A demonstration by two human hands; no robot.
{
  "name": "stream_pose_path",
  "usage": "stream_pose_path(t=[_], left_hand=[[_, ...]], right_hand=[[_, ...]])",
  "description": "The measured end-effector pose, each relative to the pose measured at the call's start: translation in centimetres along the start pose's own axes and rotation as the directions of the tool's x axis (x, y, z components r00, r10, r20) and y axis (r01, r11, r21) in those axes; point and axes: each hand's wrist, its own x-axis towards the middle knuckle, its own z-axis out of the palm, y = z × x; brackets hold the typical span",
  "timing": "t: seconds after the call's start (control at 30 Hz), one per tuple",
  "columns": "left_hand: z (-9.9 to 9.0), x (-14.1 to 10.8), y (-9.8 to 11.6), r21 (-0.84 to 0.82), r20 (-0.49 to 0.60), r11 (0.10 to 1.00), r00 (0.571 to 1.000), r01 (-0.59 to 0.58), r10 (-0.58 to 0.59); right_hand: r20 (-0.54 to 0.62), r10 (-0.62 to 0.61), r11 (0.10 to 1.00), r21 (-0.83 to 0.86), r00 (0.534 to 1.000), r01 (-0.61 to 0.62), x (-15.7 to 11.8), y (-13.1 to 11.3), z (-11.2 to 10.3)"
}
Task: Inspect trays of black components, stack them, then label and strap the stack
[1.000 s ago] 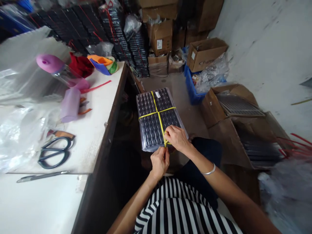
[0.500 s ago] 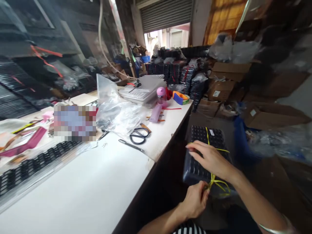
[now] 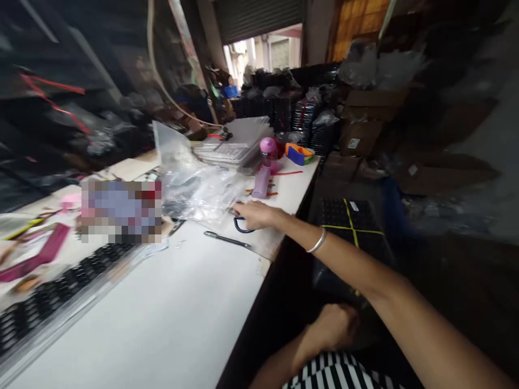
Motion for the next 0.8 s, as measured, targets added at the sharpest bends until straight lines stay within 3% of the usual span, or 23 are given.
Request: stream_pose_path(t=[0.1,0.17,0.2,0.27,0.37,0.43,0.5,0.6,0.7,0.8], left_hand=[[0.5,1.3,-1.5,-0.007,0.031,1.000,1.000,-0.005,0.005],[1.4,2.5,-2.4,-0.049,0.011,0.999,1.000,-0.005,0.006],[2.0,3.0,-2.7,-0.073,0.000,0.997,1.000,-0.010,0.010],[3.2,4.0,-3.1,-0.119,-0.017,0.993,1.000,-0.026,0.024],[4.9,5.2,-3.0,-0.172,-0.008,0.984,0.999,-0.036,0.036],[6.1,6.2,-2.8,-0.201,0.000,0.979,1.000,-0.027,0.028],[7.1,7.3,-2.7,-0.237,0.001,0.971,1.000,-0.013,0.013],[8.4,8.8,-2.4,-0.324,0.039,0.946,0.999,0.014,-0.001],[9.3,9.3,-1.8,-0.422,0.103,0.906,0.995,0.035,0.009],[9.7,8.6,-1.3,-0.490,0.134,0.870,0.991,0.049,0.020]], right_hand=[[0.023,0.015,0.997,0.075,1.000,-0.017,-7.6,3.8,-2.1],[-0.102,0.045,0.960,0.278,0.994,-0.014,-14.5,5.8,-2.0],[-0.156,0.141,0.903,0.425,0.978,-0.063,-18.2,6.4,-1.3],[-0.192,0.382,0.667,0.735,0.904,-0.125,-25.5,6.5,1.5],[-0.155,0.667,0.291,0.955,0.729,-0.063,-34.5,4.7,8.3],[-0.148,0.718,0.211,0.977,0.680,-0.010,-38.5,2.7,13.4],[-0.062,0.781,0.069,0.998,0.622,0.012,-40.9,0.6,17.8],[0.138,0.801,-0.272,0.951,0.583,0.148,-41.9,-2.3,22.1],[0.278,0.753,-0.509,0.821,0.596,0.259,-40.9,-3.7,23.0],[0.299,0.733,-0.594,0.719,0.611,0.360,-39.4,-3.8,21.9]])
